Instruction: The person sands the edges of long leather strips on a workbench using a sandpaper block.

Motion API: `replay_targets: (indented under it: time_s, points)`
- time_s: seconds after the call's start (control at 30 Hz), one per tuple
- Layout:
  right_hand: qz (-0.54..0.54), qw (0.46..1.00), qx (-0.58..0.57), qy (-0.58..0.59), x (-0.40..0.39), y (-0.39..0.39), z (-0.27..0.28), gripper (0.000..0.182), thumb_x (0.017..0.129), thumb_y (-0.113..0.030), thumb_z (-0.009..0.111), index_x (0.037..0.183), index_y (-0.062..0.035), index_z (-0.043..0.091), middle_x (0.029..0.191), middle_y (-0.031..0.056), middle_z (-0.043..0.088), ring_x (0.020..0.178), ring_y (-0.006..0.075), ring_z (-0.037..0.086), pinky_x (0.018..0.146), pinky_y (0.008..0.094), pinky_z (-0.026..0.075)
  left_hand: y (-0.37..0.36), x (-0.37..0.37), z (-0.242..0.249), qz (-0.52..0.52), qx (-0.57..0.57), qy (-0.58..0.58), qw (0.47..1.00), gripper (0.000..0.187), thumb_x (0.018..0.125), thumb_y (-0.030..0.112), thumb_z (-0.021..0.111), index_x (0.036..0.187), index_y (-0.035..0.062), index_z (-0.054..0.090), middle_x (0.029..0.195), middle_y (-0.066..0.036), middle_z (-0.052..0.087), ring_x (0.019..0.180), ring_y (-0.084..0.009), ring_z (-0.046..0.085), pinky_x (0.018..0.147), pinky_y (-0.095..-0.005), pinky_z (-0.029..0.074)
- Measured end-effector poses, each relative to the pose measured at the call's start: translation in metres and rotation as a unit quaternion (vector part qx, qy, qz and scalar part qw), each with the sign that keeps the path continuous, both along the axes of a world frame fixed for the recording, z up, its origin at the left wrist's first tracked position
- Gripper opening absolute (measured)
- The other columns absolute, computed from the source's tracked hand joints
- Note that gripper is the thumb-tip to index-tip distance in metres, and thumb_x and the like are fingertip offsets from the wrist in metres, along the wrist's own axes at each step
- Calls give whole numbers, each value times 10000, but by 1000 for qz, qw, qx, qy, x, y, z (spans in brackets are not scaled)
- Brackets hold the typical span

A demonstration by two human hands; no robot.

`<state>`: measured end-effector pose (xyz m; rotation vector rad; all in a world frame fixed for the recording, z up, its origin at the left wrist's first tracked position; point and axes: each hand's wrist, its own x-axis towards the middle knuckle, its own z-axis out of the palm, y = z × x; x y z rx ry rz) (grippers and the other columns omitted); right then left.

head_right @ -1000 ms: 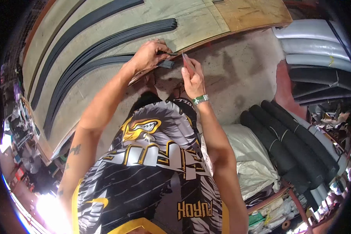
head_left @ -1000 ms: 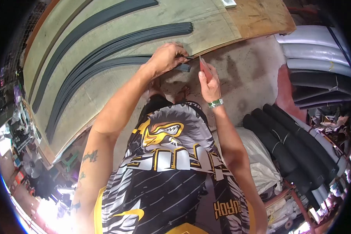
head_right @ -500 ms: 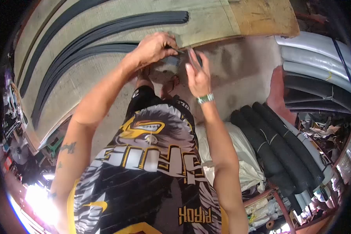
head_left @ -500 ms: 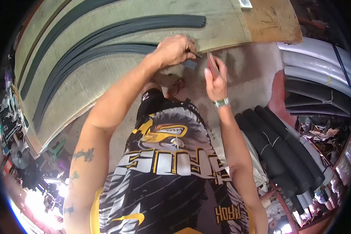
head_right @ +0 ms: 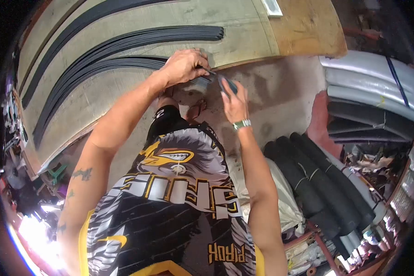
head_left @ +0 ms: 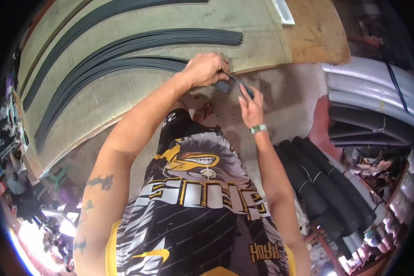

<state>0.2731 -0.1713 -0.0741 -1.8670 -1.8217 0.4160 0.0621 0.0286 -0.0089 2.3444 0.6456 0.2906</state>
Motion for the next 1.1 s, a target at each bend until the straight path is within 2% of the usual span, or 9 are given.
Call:
replay_targets:
  time_s: [0.17,0.3,0.33,0.4,0.53,0.67,0.83,0.97,1.1]
  points:
    - [-3,988,88,126,-25,38,60,454,1050,-197,627,1499,-136,630,1490,246,544,1335,418,550,1134,481,437,-5,-2,2,-7,-28,22,999,211,909,260,778,1051,108,812,1121,-70,755,1126,-344,677,960,-474,539]
    - [-23,993,35,112,-24,21,22,460,1059,-218,627,1515,-158,616,1447,249,572,1299,440,565,1090,506,479,-5,4,6,-9,-15,9,1000,210,897,253,779,1051,114,812,1081,-71,749,1111,-355,672,939,-480,543]
    - [-34,999,-20,11,-9,6,2,434,1057,-210,610,1464,-64,649,1409,240,601,1285,399,587,1095,469,474,-3,1,6,-1,-10,9,1000,210,893,250,780,1051,116,812,1070,-73,746,1106,-358,671,932,-481,544]
    - [-53,995,0,84,-1,-10,-7,434,1059,-211,608,1461,-52,647,1406,239,604,1285,392,589,1098,467,474,-7,0,4,-4,-23,12,1000,195,896,235,777,1048,119,812,1071,-80,748,1107,-349,672,907,-481,549]
    - [-9,990,86,114,-35,39,52,447,1061,-224,619,1495,-116,631,1401,244,588,1282,431,582,1077,488,482,0,2,8,-15,-24,14,999,193,892,226,779,1046,115,812,1072,-75,750,1114,-337,674,904,-484,548]
    - [-56,997,-30,38,-9,6,-1,428,1049,-193,631,1458,-66,653,1379,243,608,1249,407,605,1074,459,496,-3,1,4,4,-17,1,1000,193,892,234,786,1022,93,806,1062,-75,752,1116,-344,676,915,-475,555]
    - [-23,987,82,138,-45,39,68,419,1045,-173,634,1447,-61,660,1384,239,608,1239,403,610,1070,458,494,-11,1,8,3,-34,20,999,177,889,238,786,995,99,809,1032,-78,757,1069,-361,692,907,-480,559]
    - [-40,997,29,53,-15,10,8,442,1028,-179,645,1469,-158,664,1364,251,598,1247,436,585,1079,521,470,-2,3,4,2,-13,11,1000,200,888,251,789,1032,115,817,1070,-68,759,1081,-355,694,927,-479,553]
    - [-36,992,54,109,-21,24,45,435,1030,-163,640,1463,-127,660,1369,243,603,1274,423,572,1086,509,462,0,-1,12,-1,-25,16,1000,214,889,251,794,1059,124,819,1087,-67,760,1125,-337,685,941,-468,552]
